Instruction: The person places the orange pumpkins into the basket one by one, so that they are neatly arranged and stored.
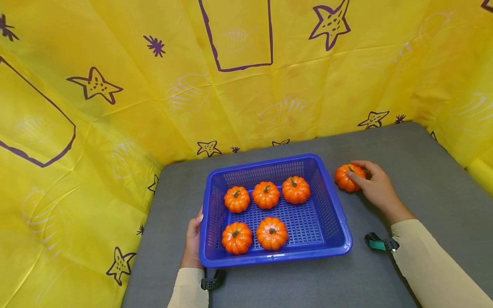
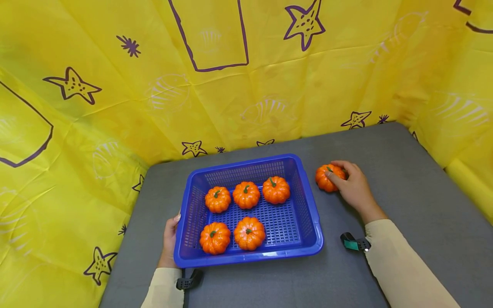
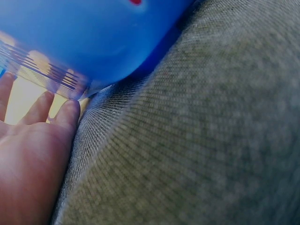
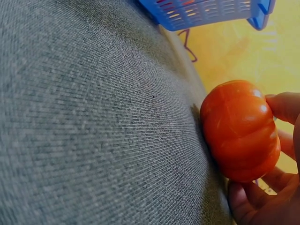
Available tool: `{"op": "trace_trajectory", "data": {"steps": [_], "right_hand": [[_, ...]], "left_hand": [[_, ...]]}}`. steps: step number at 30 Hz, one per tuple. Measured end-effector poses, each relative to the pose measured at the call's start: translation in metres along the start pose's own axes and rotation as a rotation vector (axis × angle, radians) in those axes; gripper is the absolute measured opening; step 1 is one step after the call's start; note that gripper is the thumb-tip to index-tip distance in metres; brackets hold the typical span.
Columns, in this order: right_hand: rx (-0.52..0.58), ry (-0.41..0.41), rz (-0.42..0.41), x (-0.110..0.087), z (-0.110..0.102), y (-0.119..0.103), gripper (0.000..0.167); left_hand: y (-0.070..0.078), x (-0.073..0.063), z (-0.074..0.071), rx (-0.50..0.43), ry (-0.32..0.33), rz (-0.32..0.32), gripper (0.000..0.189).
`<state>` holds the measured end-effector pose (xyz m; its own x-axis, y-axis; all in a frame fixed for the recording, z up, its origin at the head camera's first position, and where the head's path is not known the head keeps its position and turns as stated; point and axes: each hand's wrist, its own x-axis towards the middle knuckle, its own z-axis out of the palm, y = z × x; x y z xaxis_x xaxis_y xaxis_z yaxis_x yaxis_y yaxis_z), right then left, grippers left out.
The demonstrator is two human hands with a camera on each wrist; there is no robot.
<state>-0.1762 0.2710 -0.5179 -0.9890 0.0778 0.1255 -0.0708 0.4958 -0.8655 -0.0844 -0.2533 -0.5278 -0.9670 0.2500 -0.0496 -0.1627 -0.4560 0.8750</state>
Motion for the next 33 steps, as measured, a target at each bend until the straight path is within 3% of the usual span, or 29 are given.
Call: {"op": "trace_trajectory", "data": {"steps": [33], "right_hand": [[0.015,0.031,-0.104,-0.01,-0.009,-0.035,0.047]], "left_hand": [[0.001,0.001,0.001,0.009,-0.005,0.005,0.064]]}}
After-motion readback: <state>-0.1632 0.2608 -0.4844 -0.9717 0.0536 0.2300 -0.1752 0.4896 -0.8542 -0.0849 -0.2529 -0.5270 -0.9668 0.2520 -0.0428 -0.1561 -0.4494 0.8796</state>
